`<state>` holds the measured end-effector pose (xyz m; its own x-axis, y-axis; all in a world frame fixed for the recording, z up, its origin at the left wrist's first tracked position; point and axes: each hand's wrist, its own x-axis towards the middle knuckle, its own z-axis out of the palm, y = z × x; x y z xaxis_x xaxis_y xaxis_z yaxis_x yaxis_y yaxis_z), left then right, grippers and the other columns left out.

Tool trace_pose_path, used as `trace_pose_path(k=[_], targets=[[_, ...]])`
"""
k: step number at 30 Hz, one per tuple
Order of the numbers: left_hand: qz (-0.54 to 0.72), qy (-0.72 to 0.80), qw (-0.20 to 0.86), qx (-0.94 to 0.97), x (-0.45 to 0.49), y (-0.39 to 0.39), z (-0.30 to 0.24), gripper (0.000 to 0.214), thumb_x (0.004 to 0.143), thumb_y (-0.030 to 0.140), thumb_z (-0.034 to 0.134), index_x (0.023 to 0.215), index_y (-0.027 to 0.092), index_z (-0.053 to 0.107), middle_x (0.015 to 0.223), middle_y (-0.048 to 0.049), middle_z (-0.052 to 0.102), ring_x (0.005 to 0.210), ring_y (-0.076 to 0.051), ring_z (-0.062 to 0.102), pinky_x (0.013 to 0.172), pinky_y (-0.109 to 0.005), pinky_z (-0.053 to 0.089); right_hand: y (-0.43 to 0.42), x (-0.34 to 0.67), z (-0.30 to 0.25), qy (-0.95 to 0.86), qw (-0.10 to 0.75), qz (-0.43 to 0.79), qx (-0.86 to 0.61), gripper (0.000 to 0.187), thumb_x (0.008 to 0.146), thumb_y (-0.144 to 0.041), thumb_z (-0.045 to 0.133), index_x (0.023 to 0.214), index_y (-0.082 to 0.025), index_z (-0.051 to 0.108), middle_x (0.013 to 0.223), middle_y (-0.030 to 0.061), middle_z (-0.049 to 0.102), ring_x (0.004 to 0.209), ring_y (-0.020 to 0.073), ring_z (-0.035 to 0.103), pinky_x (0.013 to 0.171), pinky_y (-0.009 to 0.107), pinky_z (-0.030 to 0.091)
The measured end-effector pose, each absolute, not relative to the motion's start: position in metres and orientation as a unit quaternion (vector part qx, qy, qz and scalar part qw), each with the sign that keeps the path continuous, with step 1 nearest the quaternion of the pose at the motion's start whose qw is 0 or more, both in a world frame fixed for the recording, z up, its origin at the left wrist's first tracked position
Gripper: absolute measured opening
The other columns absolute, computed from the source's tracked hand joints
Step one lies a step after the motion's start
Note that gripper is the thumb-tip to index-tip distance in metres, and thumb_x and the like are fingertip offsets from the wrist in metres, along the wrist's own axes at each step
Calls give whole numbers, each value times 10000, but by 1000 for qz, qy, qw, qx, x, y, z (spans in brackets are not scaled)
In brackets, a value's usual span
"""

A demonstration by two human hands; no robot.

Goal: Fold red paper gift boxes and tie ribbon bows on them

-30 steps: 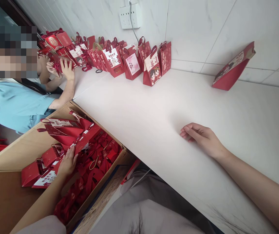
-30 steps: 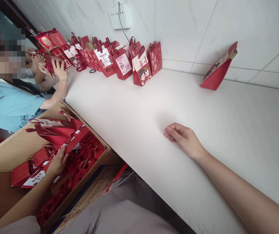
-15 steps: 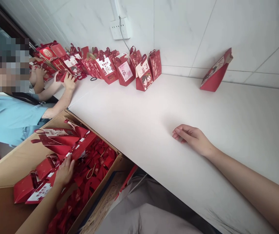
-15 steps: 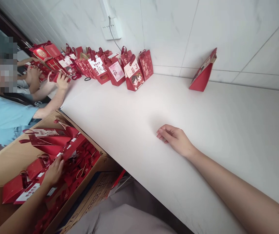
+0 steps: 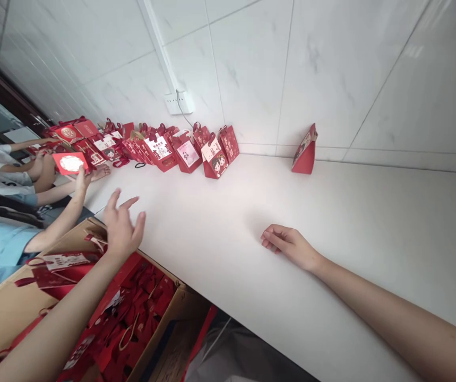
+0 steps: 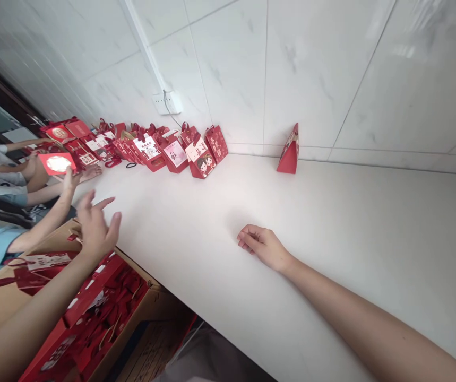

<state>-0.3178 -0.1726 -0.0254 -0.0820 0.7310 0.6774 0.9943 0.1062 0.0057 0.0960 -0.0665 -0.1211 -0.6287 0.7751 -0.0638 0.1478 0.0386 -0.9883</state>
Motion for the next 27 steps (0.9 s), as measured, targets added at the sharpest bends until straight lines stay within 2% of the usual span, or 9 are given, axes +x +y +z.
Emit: trace_pose_path(k=[5,7,9,11,12,16,18,23,27], targets=[[-302,-625,108,-711,-273,-44,-24,527,915,415,524,1357,138,454,1514,-148,272,1434,-331,233,1177,-485,194,-65,94,-122,-671,265,604,-338,360,895,-533,501,827,-199,617,839,38,667,767,163,599,649,293,482],[-349,-652,46,-672,-267,12,-37,701,823,483,653,1372,108,429,1510,-196,256,1444,-348,207,1174,-476,197,-64,94,-123,-670,268,605,-336,351,893,-528,505,826,-201,616,828,35,665,754,160,598,633,288,477],[-414,-727,-35,-546,-264,62,-56,910,692,507,775,1381,53,391,1480,-260,273,1438,-383,202,1165,-507,195,-63,94,-123,-669,271,607,-331,341,895,-519,508,828,-202,615,827,34,665,745,156,593,622,282,473],[-442,-753,-52,-485,-263,99,-76,1045,638,550,795,1383,-20,334,1438,-349,273,1406,-467,214,1124,-618,171,-62,94,-123,-669,276,607,-327,334,898,-512,508,832,-203,616,828,33,665,740,154,591,615,279,471],[-456,-756,-52,-466,-263,112,-85,1074,623,562,798,1385,-22,318,1430,-363,274,1396,-475,227,1116,-629,173,-61,94,-123,-669,279,607,-326,331,900,-510,507,833,-205,618,829,33,665,737,154,591,612,278,471],[-508,-744,-27,-433,-259,131,-113,947,693,545,742,1376,38,325,1428,-324,320,1393,-397,283,1147,-539,208,-57,93,-125,-668,290,607,-317,321,902,-500,507,815,-210,615,821,32,665,712,158,597,577,276,471],[-527,-734,-8,-428,-258,132,-119,869,744,540,689,1375,59,334,1433,-298,337,1397,-377,280,1155,-529,205,-54,92,-126,-669,299,606,-311,307,904,-488,506,813,-214,612,810,31,662,695,160,601,552,273,466],[-550,-713,-14,-434,-262,136,-124,863,759,473,685,1413,83,279,1448,-258,376,1370,-324,366,1140,-477,287,-51,90,-127,-673,307,595,-314,294,914,-474,489,814,-224,607,803,28,666,680,163,607,535,273,460],[-553,-710,-61,-432,-265,133,-122,704,717,401,720,1285,97,435,1295,-243,540,1197,-330,543,1037,-512,406,-52,91,-125,-683,312,578,-319,294,923,-462,472,808,-223,600,799,28,666,674,161,603,543,275,457]])
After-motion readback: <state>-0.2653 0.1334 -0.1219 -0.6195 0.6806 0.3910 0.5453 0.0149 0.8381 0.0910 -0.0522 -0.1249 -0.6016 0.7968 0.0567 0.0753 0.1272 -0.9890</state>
